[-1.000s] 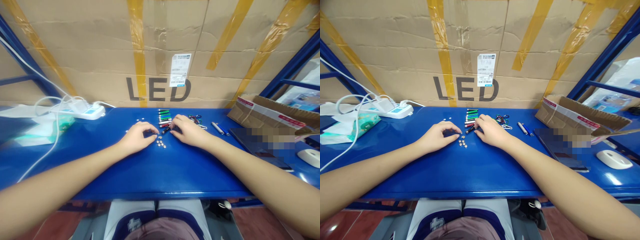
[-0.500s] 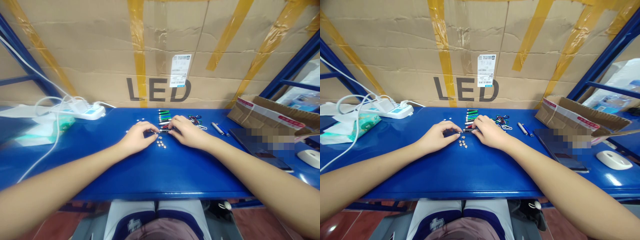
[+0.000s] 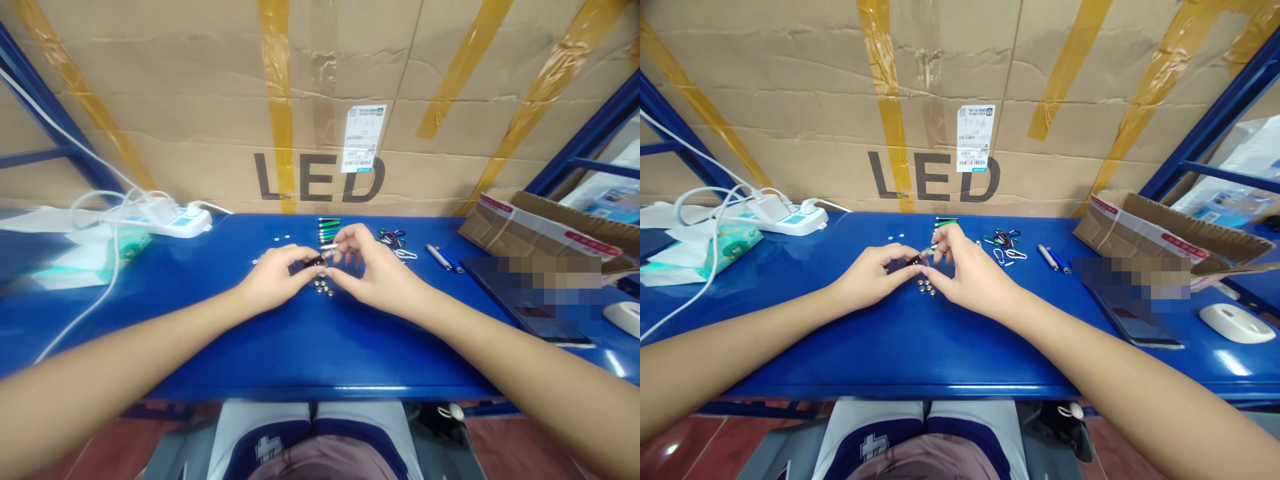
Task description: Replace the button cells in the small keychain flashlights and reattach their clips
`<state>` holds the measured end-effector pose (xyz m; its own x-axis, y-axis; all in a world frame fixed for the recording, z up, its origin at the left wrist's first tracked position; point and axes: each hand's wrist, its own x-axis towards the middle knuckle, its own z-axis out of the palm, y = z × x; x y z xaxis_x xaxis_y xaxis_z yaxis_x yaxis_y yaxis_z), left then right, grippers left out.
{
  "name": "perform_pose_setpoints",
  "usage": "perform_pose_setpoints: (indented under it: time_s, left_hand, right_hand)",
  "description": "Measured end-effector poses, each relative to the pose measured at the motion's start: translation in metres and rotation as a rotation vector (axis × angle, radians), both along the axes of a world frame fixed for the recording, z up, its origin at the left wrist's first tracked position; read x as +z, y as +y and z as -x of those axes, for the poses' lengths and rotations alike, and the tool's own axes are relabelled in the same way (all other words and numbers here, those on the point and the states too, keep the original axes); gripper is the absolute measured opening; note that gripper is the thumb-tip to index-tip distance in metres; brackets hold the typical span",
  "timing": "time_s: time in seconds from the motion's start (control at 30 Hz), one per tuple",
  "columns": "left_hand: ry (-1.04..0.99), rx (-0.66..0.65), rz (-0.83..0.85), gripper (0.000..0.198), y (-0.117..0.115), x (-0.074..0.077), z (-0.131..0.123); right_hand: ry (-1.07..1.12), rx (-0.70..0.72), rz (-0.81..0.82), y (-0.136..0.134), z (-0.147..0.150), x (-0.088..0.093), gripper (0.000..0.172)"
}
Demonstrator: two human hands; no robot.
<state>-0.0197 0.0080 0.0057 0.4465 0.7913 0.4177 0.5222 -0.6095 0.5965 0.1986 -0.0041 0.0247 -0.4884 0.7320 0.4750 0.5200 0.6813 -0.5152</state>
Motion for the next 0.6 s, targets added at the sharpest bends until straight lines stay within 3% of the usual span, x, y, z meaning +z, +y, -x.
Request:
perform_pose_setpoints:
  time_s: [0.17, 0.3, 0.6]
  left_hand:
    - [-0.099, 0.005, 0.125, 0.033, 0.0026, -0.0011, 0.0012]
    - [-0.025, 0.019, 0.092, 0.028, 0.0017, -0.0011, 0.0004]
    - [-0.001, 0.001, -0.052, 0.022, 0.0029, -0.003, -0.0008]
  right_hand:
    - [-0.302, 0.076, 0.237, -0.003, -0.0002, -0.0007, 0.018]
    - [-0.352, 0.093, 0.224, -0.0037, 0.0018, -0.002, 0.003]
    - [-0.343, 0.09, 0.264, -0.0002, 0.0008, -0.0012, 0.005]
